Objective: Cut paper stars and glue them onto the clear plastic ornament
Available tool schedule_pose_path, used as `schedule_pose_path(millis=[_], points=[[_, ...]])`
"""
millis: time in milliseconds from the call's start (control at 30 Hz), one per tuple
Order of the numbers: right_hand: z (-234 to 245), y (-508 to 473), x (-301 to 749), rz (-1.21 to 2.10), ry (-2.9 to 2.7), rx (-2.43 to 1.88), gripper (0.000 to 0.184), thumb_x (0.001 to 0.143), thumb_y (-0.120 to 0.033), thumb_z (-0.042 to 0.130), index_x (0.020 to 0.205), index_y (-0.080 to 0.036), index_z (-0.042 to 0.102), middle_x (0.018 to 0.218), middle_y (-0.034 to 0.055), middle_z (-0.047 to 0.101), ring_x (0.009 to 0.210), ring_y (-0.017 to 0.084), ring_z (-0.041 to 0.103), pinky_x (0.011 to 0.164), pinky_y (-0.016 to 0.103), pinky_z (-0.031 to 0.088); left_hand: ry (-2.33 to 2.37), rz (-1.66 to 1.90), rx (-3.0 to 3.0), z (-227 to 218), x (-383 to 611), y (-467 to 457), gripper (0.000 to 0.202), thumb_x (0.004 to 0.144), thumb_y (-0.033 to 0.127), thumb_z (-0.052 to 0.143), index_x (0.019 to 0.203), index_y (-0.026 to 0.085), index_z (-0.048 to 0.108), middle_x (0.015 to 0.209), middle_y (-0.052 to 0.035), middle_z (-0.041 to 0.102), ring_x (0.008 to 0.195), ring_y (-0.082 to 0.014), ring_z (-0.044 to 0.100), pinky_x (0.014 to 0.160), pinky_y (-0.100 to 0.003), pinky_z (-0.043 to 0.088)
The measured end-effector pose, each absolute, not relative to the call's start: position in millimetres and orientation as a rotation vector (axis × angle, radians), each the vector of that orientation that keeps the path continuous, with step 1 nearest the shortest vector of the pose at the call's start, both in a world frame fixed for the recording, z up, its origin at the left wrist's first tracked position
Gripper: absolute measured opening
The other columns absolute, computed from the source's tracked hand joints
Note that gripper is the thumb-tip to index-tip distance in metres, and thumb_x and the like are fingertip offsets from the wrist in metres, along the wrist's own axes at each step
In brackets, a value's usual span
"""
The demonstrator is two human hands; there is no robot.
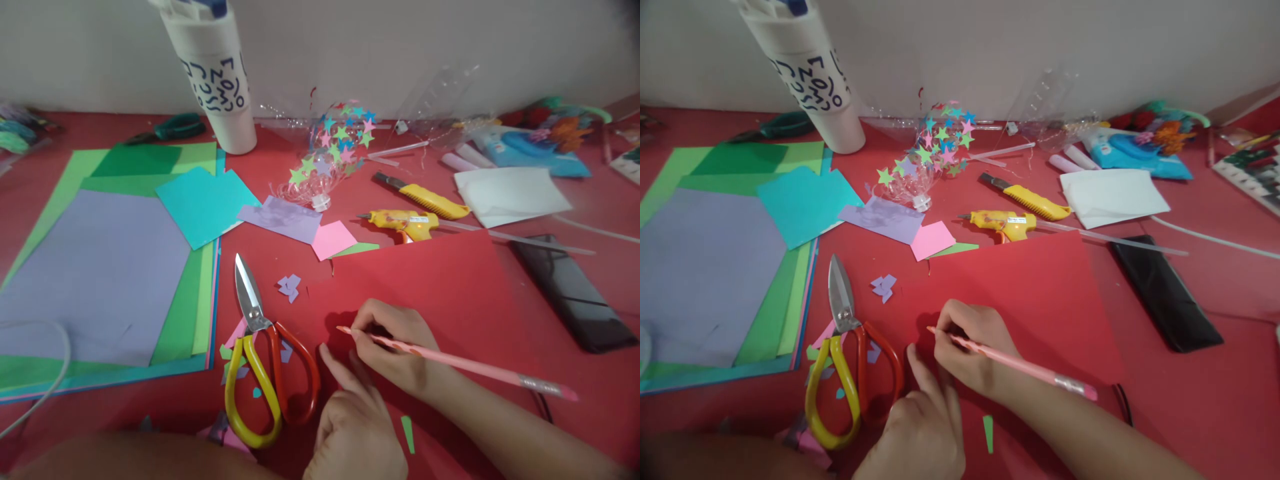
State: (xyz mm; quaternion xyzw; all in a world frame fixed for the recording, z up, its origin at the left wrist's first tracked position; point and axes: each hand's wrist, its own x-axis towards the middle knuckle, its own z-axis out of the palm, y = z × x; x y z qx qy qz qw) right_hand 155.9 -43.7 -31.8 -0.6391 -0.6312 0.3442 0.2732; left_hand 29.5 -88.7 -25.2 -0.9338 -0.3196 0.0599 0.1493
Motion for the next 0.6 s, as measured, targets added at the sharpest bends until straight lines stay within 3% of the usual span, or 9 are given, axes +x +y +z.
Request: schedule_pose_path(millis=[267,600], points=[[-34,-44,158,0.897,-1.749,-1.678,0.014,0.072,-0.015,0.046,0.059,-0.021,0.048,0.047,-0.0064,0.047,0.040,0.008,0.042,0.040,0.018,0.030,-0.952,0.156,-2.666,-24,31,-88,0.038,0.081,0.019,0.042,0.096,0.005,0.073,0.090,-0.0284,0.070,0.029,-0.0100,0.044,0.032,-0.021,0.026],[-42,-45,155,0.845,-1.882,-1.537,0.018,0.072,-0.011,0.049,0.057,-0.020,0.050,0.049,-0.0044,0.051,0.044,0.008,0.044,0.045,0.018,0.033,-0.944,0.227,-2.725,-23,30,-90,0.038,0.087,0.025,0.041,0.094,0.009,0.074,0.087,-0.0262,0.072,0.032,-0.0112,0.047,0.032,-0.021,0.028]])
